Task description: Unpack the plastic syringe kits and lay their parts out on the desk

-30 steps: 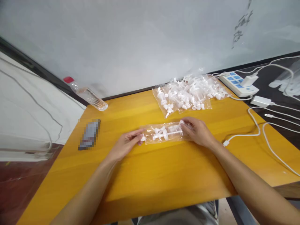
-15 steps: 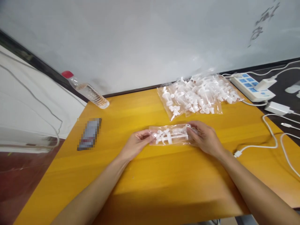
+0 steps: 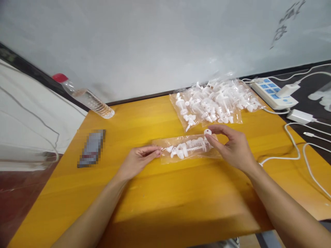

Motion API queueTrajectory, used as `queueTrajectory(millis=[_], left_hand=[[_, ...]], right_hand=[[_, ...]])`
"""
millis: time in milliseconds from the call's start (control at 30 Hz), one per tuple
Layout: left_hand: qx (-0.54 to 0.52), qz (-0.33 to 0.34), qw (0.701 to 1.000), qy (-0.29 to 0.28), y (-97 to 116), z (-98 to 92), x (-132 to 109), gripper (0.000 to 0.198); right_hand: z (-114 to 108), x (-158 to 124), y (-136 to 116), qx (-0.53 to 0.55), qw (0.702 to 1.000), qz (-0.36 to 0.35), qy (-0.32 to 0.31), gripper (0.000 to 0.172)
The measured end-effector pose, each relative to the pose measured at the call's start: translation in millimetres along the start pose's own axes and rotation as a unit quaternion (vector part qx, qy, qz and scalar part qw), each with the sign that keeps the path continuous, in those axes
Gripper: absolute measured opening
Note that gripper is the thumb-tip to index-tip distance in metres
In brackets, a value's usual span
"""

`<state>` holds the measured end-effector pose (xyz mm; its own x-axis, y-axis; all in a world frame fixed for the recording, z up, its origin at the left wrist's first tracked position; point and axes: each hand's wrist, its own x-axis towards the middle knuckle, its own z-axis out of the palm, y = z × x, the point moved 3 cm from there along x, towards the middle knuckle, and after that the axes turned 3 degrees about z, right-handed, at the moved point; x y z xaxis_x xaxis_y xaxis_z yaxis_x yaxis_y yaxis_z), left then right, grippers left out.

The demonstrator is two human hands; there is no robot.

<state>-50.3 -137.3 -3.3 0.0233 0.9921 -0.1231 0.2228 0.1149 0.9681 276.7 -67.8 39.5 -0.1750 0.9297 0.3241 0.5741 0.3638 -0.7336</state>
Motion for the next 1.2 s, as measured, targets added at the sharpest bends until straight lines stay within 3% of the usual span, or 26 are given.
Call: queueTrajectory(millis=[167,267,367,467,533,667,700,800,867,933,1000,1100,1200], left_hand=[[0.031,0.001,1.0,-0.006,2.5,-0.6,-5.2,0.037],[-0.028,-0.034,0.997,0.059,2.9,-12.3,-21.4,0.047],[-0.127,-0.065,0.988,0.058,0.6,-15.5,-37.2,0.056],[-0.158,-0.078,0.984,0.031,-3.1,-13.9,-42.9,0.051],[-0.17,-0.097,0.98,0.026,-6.8,-17.4,-43.0,0.045],[-0.166,-0.14,0.973,0.076,-16.5,-45.5,-49.2,0.045],[-0.14,-0.142,0.975,0.099,-18.4,-55.1,-52.7,0.046],[-0.025,-0.142,0.983,0.11,-19.2,-72.5,-62.6,0.047],[0.025,-0.135,0.989,0.056,-14.3,-67.3,-63.9,0.047],[0.036,-0.111,0.993,-0.011,-4.0,-51.1,-59.5,0.044],[0.013,-0.057,0.998,-0.04,12.1,-32.8,-50.2,0.04],[0.0,0.055,0.998,0.011,39.9,-15.6,-34.5,0.034],[0.085,0.138,0.985,0.051,64.1,-8.4,-24.1,0.03]], right_hand=[[20.9,-1.1,-44.2,0.033,0.997,-0.031,-0.063,0.025],[56.9,-6.3,-79.4,0.026,0.987,-0.13,-0.093,0.019],[102.1,-10.1,-108.1,-0.039,0.963,-0.233,-0.13,0.017],[136.3,-12.0,-121.8,-0.098,0.943,-0.258,-0.188,0.017],[144.3,-13.4,-124.6,-0.115,0.939,-0.253,-0.203,0.016],[137.1,-17.2,-117.6,-0.157,0.943,-0.222,-0.192,0.051],[135.0,-18.4,-113.9,-0.168,0.942,-0.217,-0.195,0.05],[132.6,-22.1,-104.6,-0.156,0.939,-0.222,-0.213,0.016],[130.5,-23.4,-102.6,-0.107,0.947,-0.231,-0.196,0.02],[124.8,-23.5,-104.1,-0.033,0.959,-0.234,-0.16,0.025],[115.8,-22.3,-106.2,0.049,0.965,-0.218,-0.137,0.024],[98.5,-16.8,-106.1,0.161,0.966,-0.154,-0.131,0.02],[80.2,-8.0,-103.0,0.252,0.958,-0.073,-0.115,0.015]])
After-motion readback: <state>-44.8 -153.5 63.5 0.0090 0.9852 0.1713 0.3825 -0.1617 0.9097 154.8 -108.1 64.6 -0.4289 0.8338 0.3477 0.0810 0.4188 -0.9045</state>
